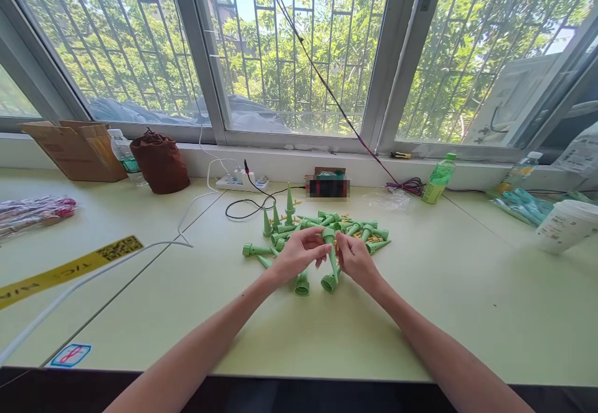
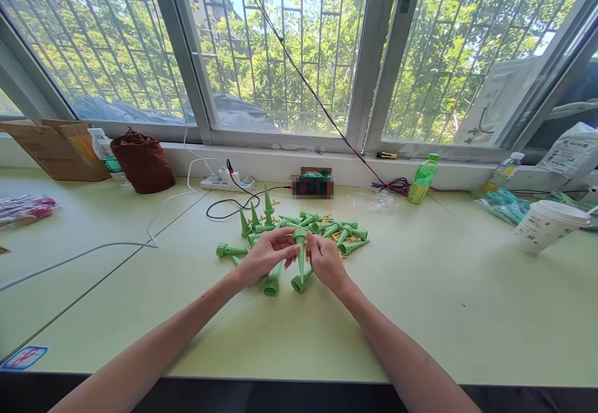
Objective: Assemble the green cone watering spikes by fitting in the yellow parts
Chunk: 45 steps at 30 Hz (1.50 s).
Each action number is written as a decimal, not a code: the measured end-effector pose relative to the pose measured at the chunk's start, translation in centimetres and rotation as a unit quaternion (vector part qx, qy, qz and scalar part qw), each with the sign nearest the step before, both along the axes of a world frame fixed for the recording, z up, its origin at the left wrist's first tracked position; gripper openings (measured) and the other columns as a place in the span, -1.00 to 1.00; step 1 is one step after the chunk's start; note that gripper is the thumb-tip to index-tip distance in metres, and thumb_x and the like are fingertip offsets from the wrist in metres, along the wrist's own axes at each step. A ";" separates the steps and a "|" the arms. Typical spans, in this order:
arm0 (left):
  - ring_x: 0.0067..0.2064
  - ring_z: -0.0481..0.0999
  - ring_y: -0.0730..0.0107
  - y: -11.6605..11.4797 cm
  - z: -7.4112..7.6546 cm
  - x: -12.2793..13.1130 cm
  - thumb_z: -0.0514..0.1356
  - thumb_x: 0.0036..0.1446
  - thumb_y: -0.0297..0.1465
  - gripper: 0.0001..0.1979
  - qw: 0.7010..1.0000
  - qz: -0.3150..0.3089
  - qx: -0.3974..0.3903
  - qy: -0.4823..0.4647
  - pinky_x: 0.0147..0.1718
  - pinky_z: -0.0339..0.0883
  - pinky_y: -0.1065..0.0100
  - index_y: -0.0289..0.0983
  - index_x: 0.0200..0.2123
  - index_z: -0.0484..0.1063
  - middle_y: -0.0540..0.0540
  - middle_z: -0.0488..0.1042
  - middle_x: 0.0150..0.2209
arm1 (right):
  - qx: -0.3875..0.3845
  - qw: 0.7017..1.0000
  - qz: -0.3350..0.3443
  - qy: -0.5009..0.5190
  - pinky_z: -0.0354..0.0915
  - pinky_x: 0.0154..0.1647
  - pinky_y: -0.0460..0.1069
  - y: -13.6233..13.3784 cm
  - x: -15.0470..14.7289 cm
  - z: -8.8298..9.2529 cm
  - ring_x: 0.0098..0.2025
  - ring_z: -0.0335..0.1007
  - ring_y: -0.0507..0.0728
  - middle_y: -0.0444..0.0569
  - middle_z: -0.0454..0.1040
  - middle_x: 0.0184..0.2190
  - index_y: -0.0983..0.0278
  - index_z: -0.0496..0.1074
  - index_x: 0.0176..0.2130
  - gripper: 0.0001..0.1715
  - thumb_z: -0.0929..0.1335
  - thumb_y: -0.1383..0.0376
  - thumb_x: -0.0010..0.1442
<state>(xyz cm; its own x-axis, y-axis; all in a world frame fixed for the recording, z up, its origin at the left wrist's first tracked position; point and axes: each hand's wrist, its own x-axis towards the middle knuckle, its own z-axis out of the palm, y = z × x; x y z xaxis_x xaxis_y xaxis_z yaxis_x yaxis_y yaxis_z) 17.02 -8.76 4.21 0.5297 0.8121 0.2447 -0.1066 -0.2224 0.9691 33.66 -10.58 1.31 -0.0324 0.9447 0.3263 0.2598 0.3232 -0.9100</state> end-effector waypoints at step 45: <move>-0.57 0.40 0.46 -0.7 0.1 0.8 0.35 0.03 -0.20 -0.25 0.998 0.008 -0.056 -0.029 -0.57 0.30 0.41 -0.39 0.22 0.24 0.03 0.42 -0.57 | -0.027 0.991 0.049 0.121 -0.07 -0.74 -0.10 -0.7 -0.4 0.6 -0.76 -0.03 -0.05 -0.25 0.13 -0.78 0.21 0.13 -0.55 -0.42 0.22 -0.13 0.27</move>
